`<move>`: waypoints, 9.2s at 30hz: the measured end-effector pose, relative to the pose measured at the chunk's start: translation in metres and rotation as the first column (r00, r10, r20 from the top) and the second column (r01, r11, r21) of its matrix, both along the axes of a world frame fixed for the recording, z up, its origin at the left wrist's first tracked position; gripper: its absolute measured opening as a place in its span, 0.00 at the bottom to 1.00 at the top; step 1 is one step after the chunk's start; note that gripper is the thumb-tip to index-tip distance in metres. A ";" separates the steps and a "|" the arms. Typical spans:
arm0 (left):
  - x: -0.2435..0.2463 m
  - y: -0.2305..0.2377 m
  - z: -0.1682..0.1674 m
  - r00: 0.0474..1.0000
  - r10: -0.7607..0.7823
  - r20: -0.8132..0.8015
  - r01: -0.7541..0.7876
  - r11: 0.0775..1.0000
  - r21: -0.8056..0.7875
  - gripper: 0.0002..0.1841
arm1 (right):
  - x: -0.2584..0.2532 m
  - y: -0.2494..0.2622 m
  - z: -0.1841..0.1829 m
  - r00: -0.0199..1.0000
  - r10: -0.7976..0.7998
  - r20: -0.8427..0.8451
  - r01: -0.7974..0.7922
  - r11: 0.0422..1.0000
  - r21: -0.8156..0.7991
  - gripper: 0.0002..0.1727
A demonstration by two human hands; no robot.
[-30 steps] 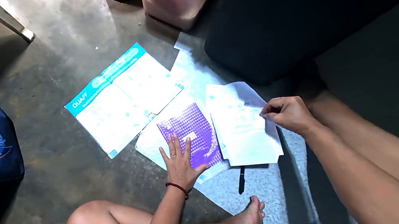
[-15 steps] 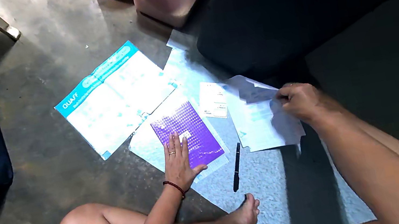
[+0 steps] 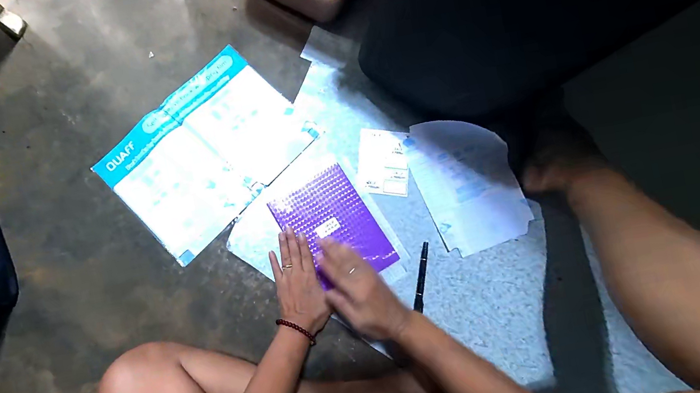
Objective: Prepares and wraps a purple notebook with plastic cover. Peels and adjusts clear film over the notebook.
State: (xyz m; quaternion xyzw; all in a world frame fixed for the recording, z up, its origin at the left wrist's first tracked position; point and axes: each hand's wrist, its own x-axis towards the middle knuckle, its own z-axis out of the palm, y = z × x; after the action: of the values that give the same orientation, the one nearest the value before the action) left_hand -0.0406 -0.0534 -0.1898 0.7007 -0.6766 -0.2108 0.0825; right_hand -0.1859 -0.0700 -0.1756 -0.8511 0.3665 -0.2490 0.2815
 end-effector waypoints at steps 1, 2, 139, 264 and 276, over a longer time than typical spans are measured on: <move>0.002 0.001 0.001 1.000 0.002 -0.017 -0.003 1.000 -0.022 0.42 | 0.010 0.011 0.001 0.998 0.060 0.034 -0.060 0.998 0.001 0.32; 0.004 0.003 0.000 0.998 0.024 -0.052 -0.028 0.997 -0.076 0.39 | 0.014 0.018 0.001 0.998 0.042 0.053 -0.041 0.999 -0.020 0.31; -0.009 -0.005 0.055 0.094 0.781 -0.618 -0.593 0.542 0.595 0.25 | -0.034 -0.024 0.078 0.420 -0.907 -0.002 0.596 0.275 0.754 0.25; -0.013 -0.051 0.109 0.880 0.173 -0.442 -0.135 0.984 0.115 0.06 | 0.007 -0.043 0.030 0.079 -0.969 0.232 0.020 0.235 0.972 0.06; -0.016 -0.049 0.109 0.848 0.267 -0.458 -0.176 0.957 0.232 0.10 | -0.013 -0.176 0.023 0.514 -0.853 -0.086 0.307 0.090 0.947 0.13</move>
State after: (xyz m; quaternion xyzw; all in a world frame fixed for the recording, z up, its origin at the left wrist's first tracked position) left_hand -0.0571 -0.1025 -0.0807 0.7035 -0.5266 -0.4293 0.2087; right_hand -0.1988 -0.2460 -0.1525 -0.2218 0.6693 -0.3167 0.6344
